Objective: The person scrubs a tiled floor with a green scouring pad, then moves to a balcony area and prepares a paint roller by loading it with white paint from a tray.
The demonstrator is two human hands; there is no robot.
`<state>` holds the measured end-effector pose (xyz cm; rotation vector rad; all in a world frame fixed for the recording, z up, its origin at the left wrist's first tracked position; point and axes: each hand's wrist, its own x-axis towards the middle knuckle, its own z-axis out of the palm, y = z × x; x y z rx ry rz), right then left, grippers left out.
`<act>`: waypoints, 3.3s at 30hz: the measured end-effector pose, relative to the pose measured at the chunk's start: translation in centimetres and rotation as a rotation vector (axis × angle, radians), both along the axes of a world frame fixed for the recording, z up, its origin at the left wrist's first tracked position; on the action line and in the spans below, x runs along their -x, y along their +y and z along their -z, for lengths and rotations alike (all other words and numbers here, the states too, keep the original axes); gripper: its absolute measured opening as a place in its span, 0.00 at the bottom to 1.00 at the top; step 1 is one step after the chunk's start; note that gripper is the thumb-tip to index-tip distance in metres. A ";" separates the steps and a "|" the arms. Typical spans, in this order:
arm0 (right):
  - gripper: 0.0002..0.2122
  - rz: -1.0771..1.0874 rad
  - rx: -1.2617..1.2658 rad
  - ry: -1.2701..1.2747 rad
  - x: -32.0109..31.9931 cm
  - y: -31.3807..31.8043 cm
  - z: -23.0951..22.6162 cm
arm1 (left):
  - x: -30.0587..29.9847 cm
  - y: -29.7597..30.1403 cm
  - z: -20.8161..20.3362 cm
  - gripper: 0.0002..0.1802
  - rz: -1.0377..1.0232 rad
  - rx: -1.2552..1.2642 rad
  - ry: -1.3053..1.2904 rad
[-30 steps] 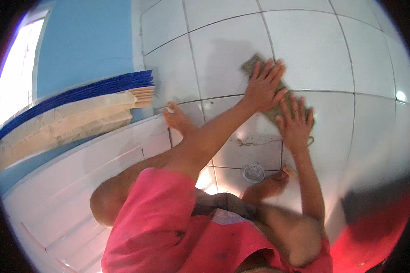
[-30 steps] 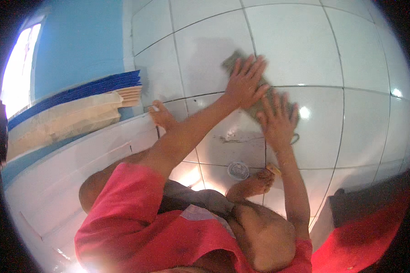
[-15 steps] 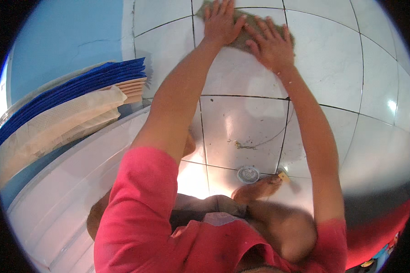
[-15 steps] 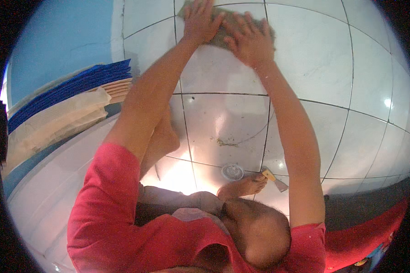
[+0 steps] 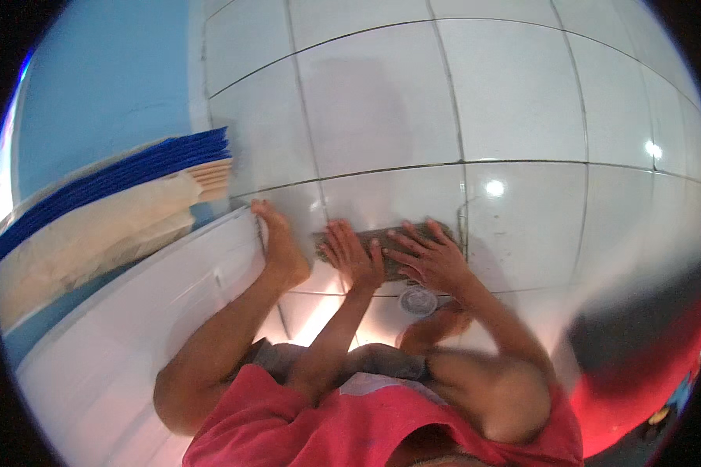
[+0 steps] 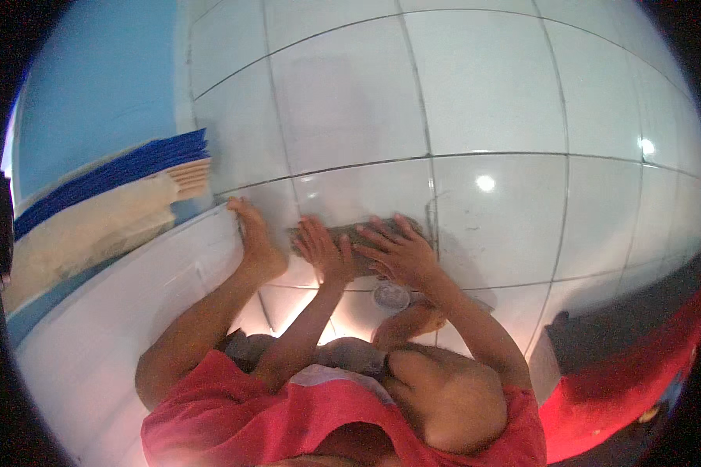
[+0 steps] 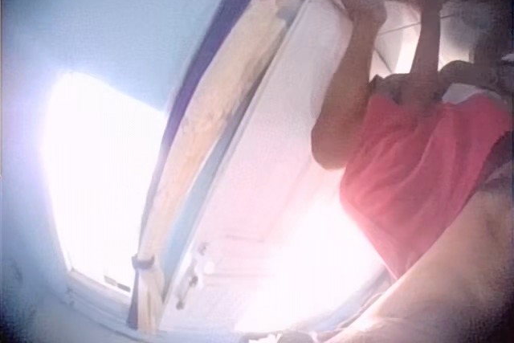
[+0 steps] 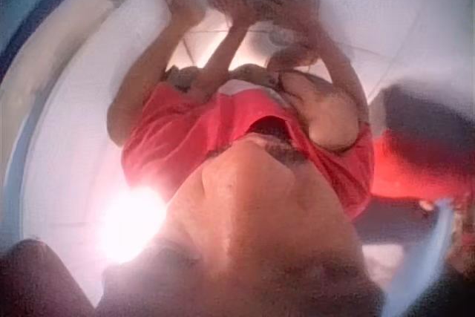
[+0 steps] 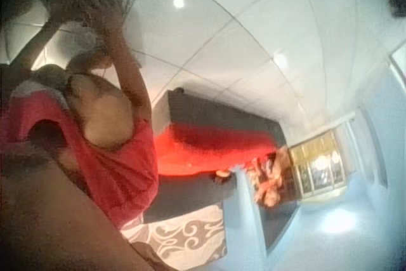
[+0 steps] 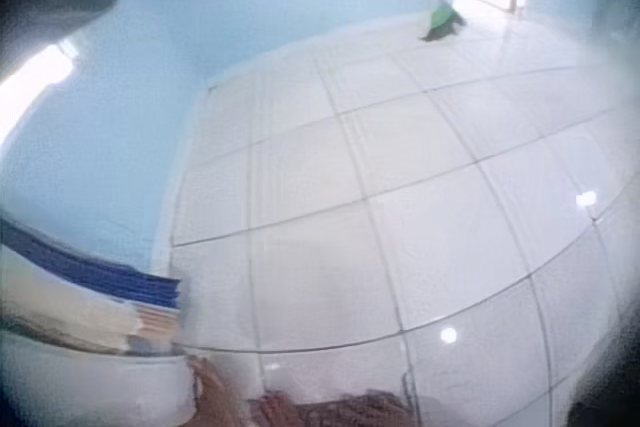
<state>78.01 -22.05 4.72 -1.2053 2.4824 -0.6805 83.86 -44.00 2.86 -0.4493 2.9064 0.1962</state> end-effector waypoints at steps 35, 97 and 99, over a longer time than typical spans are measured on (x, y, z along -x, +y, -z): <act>0.19 1.552 -0.012 -0.015 -18.3 12.5 -8.7 | 4.3 13.0 -2.7 0.46 0.927 -0.147 -0.028; 0.18 1.976 -0.068 -0.462 -28.4 3.8 -6.5 | 8.5 12.9 -2.6 0.45 1.780 -0.096 -0.134; 0.15 1.892 -0.072 -0.591 -28.7 4.1 -6.2 | 9.1 12.3 -1.9 0.44 1.781 -0.142 -0.073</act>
